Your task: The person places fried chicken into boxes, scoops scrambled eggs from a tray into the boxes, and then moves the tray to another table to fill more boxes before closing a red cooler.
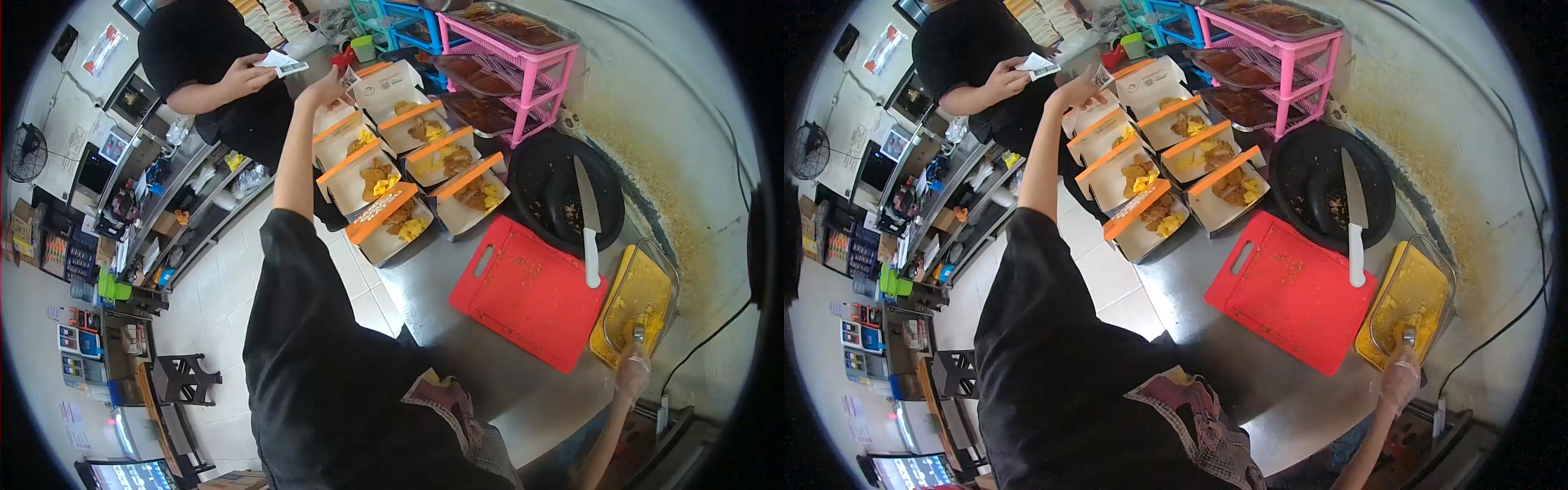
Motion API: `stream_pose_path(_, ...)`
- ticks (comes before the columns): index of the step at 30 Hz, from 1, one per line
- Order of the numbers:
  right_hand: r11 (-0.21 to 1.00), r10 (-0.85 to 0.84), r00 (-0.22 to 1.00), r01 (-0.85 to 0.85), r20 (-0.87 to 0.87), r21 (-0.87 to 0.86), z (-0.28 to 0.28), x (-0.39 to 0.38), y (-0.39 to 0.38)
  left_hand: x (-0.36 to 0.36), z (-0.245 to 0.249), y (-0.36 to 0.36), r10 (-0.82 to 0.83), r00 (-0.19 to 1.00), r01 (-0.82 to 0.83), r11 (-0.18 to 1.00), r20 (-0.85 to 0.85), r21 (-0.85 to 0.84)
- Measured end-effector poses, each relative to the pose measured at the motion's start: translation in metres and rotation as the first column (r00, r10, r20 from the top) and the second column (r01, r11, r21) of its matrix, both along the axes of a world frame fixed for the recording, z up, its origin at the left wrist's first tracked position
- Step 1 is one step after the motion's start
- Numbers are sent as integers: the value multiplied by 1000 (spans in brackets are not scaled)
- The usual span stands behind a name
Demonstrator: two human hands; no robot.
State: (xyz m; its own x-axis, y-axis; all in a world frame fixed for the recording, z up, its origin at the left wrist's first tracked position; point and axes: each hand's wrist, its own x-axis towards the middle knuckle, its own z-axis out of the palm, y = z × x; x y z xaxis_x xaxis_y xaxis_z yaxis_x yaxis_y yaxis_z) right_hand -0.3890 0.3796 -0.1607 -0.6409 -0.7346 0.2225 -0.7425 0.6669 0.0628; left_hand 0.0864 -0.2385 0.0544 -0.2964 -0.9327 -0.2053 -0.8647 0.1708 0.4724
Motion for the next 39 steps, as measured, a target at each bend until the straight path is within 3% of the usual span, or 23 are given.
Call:
stream_pose_path(3,992,8,999,-1,-52,129,4,3,-2,1,-14,-9,112,994,-112,993,11,-24)
stream_pose_path(6,978,-17,997,32,-75,205,0,6,0,11,-36,-40,71,997,-73,994,17,79)
stream_pose_path(9,997,-43,999,41,32,63,18,22,-6,-1,-38,-34,112,993,-113,993,23,36)
stream_pose_path(10,994,-14,998,20,-55,107,6,12,-4,-11,-52,-56,-84,946,97,995,312,-26)
stream_pose_path(11,986,-3,991,25,-134,164,-3,5,5,-18,-72,-87,-228,790,319,945,570,-64)
stream_pose_path(12,996,93,985,-93,-147,9,15,13,2,-38,-53,-28,-323,933,351,912,158,-211)
stream_pose_path(13,997,-5,1000,4,12,82,27,13,3,-61,-30,37,-493,842,411,850,-220,-330)
stream_pose_path(14,999,-6,1000,6,-4,53,37,14,7,-87,-26,63,-630,777,586,731,-15,-351)
stream_pose_path(15,995,-97,994,96,44,20,24,-3,13,-122,-16,120,-657,754,620,718,-13,-317)
stream_pose_path(16,971,-205,979,203,2,129,28,-7,12,-151,-30,177,-692,672,620,720,-263,-312)
stream_pose_path(17,989,-146,988,144,-43,-42,22,-16,19,-173,-51,223,-706,648,684,704,-286,-189)
stream_pose_path(18,981,-192,981,192,4,-15,36,-10,13,-194,-71,269,-713,631,734,677,-307,-62)
stream_pose_path(19,984,-177,983,179,51,-24,31,-18,12,-208,-102,297,-671,550,828,513,-496,224)
stream_pose_path(20,966,-256,964,252,68,65,44,-5,2,-233,-116,345,-370,504,857,331,-781,396)
stream_pose_path(21,942,-316,945,302,85,147,54,-1,-9,-258,-142,376,-171,473,875,206,-864,438)
stream_pose_path(22,935,-333,939,319,80,153,53,1,-11,-278,-164,403,-53,531,831,226,-845,508)
stream_pose_path(24,999,-3,1000,2,-25,-41,48,14,-12,-299,-195,438,152,627,727,239,-764,644)
stream_pose_path(25,1000,-3,1000,2,-22,-27,38,11,-10,-310,-198,448,230,677,659,235,-699,715)
stream_pose_path(29,998,-5,994,-2,-107,-62,13,11,-17,-342,-217,457,311,733,552,247,-605,797)
stream_pose_path(31,985,119,982,-99,-146,138,11,17,-19,-348,-212,457,378,718,534,240,-584,811)
stream_pose_path(35,974,136,988,-119,-76,194,9,20,-26,-354,-214,450,385,740,509,213,-551,834)
stream_pose_path(38,975,68,994,-85,90,205,-5,17,-27,-356,-216,442,359,768,507,166,-530,846)
stream_pose_path(39,950,160,985,-171,62,261,-2,22,-28,-354,-217,440,361,780,500,131,-510,856)
